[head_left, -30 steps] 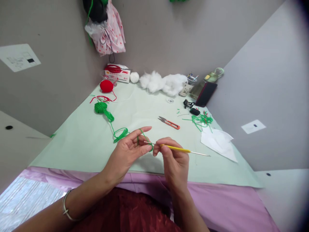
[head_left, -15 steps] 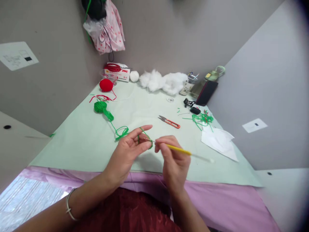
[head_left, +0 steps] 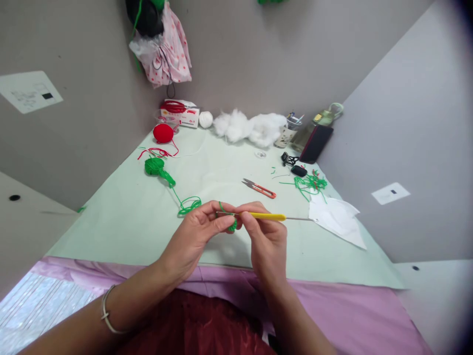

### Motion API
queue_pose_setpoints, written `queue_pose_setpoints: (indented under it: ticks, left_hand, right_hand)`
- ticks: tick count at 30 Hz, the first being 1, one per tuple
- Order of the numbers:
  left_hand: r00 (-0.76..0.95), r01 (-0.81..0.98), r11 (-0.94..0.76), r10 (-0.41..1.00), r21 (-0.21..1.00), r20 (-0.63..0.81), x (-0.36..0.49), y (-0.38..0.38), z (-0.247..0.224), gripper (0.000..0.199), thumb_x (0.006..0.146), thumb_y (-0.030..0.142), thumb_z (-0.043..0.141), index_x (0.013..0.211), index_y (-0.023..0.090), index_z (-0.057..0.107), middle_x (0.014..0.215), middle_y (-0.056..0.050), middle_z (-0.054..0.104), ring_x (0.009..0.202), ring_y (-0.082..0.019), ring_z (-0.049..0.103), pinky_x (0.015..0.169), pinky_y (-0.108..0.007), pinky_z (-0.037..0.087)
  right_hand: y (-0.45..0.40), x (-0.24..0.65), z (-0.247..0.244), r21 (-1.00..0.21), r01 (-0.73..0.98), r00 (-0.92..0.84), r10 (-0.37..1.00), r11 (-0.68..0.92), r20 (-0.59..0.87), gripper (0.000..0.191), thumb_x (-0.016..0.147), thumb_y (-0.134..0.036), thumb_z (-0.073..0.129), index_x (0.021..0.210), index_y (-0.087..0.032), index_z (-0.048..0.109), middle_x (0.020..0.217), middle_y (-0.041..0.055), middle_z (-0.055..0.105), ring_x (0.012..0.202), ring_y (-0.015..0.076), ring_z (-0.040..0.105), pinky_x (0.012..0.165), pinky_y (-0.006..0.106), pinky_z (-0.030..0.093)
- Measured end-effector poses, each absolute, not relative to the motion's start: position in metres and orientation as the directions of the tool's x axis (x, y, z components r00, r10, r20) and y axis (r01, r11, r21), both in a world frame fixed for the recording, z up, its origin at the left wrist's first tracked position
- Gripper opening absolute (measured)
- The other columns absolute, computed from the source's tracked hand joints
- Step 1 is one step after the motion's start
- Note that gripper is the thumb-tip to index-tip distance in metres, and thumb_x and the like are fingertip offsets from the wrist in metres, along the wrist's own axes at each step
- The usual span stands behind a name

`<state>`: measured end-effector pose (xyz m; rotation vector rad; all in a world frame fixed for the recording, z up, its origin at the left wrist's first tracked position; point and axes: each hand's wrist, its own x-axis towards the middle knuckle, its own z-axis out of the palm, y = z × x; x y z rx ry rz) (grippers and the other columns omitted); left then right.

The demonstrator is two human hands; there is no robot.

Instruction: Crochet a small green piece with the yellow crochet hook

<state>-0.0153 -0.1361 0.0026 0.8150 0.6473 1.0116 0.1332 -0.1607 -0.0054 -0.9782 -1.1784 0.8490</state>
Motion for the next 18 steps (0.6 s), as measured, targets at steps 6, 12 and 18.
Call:
queue_pose_setpoints:
  ticks: [6, 12, 18]
  left_hand:
    - [0.386, -0.342, 0.127, 0.922, 0.931, 0.016, -0.020, -0.090, 0.012, 0.014, 0.081, 0.029, 0.089, 0.079, 0.021, 0.078, 0.077, 0.004, 0.069, 0.080, -0.013, 0.060, 0.083, -0.026, 0.045]
    - [0.448, -0.331, 0.173, 0.894, 0.928, -0.007, -0.014, -0.047, 0.004, 0.018, 0.081, 0.035, 0.087, 0.082, 0.021, 0.076, 0.079, 0.004, 0.067, 0.080, -0.013, 0.058, 0.079, -0.024, 0.043]
    - [0.530, -0.303, 0.251, 0.846, 0.919, -0.056, -0.023, -0.017, -0.012, 0.025, 0.079, 0.038, 0.089, 0.083, 0.020, 0.073, 0.085, 0.002, 0.068, 0.074, -0.012, 0.059, 0.077, -0.026, 0.047]
  right_hand:
    - [-0.127, 0.153, 0.015, -0.931, 0.169, -0.027, 0.946, 0.323, 0.324, 0.031, 0.087, -0.032, 0.082, 0.115, -0.027, 0.073, 0.105, 0.0030, 0.072, 0.083, 0.0150, 0.067, 0.072, 0.029, 0.056]
    - [-0.087, 0.167, 0.017, -0.890, 0.398, -0.096, 0.975, 0.223, 0.202, 0.008, 0.086, -0.029, 0.075, 0.089, -0.022, 0.073, 0.076, 0.0010, 0.073, 0.067, 0.0151, 0.063, 0.062, 0.028, 0.050]
    - [-0.070, 0.179, 0.006, -0.895, 0.390, -0.241, 0.962, 0.218, 0.129, 0.032, 0.100, -0.043, 0.058, 0.081, -0.022, 0.072, 0.076, 0.0032, 0.074, 0.066, 0.0155, 0.065, 0.067, 0.029, 0.052]
